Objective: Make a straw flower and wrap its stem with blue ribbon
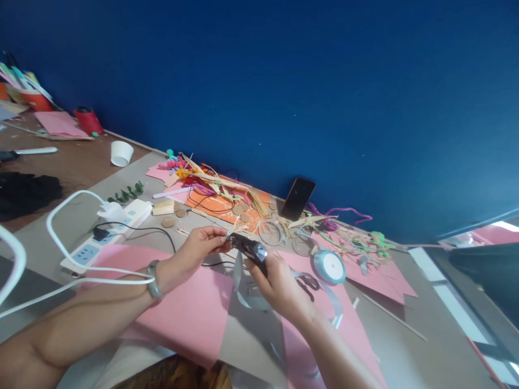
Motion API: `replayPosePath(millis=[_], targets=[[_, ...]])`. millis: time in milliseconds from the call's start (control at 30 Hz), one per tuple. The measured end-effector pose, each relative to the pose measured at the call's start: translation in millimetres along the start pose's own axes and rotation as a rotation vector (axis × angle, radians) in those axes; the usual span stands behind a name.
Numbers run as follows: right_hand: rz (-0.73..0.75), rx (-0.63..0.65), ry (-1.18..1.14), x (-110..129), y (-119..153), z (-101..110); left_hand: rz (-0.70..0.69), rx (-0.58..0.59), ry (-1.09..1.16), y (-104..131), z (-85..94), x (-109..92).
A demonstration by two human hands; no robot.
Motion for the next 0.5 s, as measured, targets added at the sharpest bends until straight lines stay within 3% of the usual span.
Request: replayPosePath(millis=[500], targets=[[-0.017, -0.018, -0.029, 0.2, 1.9, 1.1, -0.009, 0.022, -0.007, 0.3, -0.5, -0.7]])
Point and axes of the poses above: each hand's wrist, its own y-axis away from the middle knuckle, its own z-axis out of the back of the hand, x = y × z, the point moved 4 cm from there along -y, towards the middle knuckle, and after that the axes turned 7 degrees about x, right-handed, at the moved point
